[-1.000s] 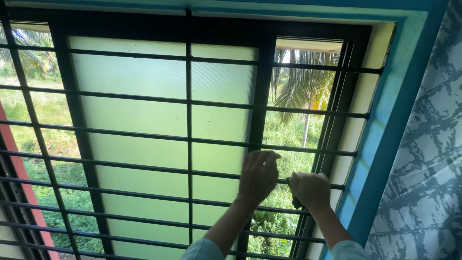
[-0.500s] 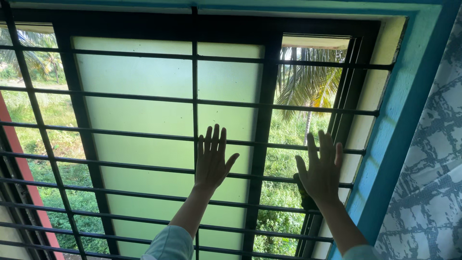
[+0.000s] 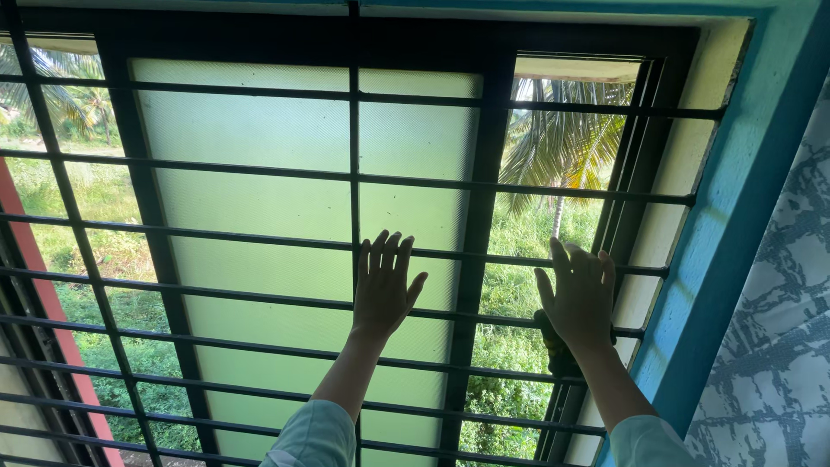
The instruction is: The person wipes the metal bars of a window with a cloth. They systematically clean the horizontal and vertical bars, moving from the top right to the bottom left of the window frame.
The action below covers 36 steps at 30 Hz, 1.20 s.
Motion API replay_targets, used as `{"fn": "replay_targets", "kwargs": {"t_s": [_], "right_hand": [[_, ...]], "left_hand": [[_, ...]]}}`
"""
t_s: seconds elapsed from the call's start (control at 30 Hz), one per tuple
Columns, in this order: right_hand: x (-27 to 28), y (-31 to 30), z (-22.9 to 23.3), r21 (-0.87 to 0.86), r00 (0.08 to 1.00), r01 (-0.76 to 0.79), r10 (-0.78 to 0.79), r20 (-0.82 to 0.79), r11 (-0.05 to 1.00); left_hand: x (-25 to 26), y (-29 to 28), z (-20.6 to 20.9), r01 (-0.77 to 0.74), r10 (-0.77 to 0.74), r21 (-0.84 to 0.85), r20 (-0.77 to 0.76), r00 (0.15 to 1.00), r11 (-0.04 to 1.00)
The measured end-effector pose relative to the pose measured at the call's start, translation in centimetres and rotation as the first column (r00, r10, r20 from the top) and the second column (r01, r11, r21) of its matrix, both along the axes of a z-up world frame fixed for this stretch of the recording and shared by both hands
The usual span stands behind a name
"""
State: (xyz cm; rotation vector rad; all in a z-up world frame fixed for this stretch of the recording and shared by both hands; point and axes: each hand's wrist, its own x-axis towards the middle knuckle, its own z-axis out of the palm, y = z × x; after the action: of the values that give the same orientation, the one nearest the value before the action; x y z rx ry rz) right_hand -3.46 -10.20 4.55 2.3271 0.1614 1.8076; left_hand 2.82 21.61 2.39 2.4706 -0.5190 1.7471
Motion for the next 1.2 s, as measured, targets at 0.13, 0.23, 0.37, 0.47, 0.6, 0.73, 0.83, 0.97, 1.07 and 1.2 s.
{"fn": "replay_targets", "kwargs": {"t_s": [0.13,0.23,0.37,0.47,0.6,0.73,0.83,0.97,1.07,1.2], "right_hand": [[0.0,0.1,-0.1,-0.003,1.0,0.015,-0.015,0.009,1.0],[0.0,0.1,0.0,-0.013,0.999,0.036,-0.036,0.01,0.999],[-0.4,0.2,0.2,0.004,0.999,0.017,-0.017,-0.035,1.0],[-1.3,0.1,0.3,0.002,0.997,-0.031,0.031,-0.069,1.0],[-2.1,0.0,0.9,-0.024,0.991,-0.086,0.083,-0.104,0.996],[-2.4,0.0,0.1,0.059,0.989,-0.056,0.063,-0.133,0.997],[-2.4,0.4,-2.8,0.184,0.998,-0.064,0.065,0.001,0.981],[-2.0,0.2,-8.0,0.304,0.994,0.071,-0.044,-0.097,0.95],[-1.1,-0.7,-9.8,0.335,0.98,0.152,-0.099,-0.171,0.93],[-0.4,-1.6,-10.5,0.363,0.956,0.231,-0.141,-0.258,0.903]], "left_hand": [[-0.2,-0.1,0.1,0.021,-0.021,-0.013,0.005,1.0,1.0],[-0.3,0.0,0.1,0.029,-0.029,-0.017,-0.002,1.0,0.999],[-0.4,0.2,0.1,0.034,-0.034,-0.012,0.007,0.999,0.999],[-0.5,0.1,0.0,0.032,-0.032,-0.012,0.006,0.999,0.999],[-0.6,0.2,0.1,0.034,-0.033,-0.017,0.014,0.999,0.999],[-0.8,0.2,0.2,0.021,-0.021,-0.007,-0.009,1.0,1.0],[-0.7,0.3,0.3,0.034,-0.034,-0.007,-0.01,0.999,0.999],[-0.5,0.2,0.2,0.022,-0.022,-0.002,0.014,1.0,1.0],[-0.4,0.1,0.2,0.044,-0.044,-0.019,0.0,0.999,0.999],[-0.3,-0.1,0.2,0.054,-0.054,-0.028,-0.017,0.998,0.998]]}}
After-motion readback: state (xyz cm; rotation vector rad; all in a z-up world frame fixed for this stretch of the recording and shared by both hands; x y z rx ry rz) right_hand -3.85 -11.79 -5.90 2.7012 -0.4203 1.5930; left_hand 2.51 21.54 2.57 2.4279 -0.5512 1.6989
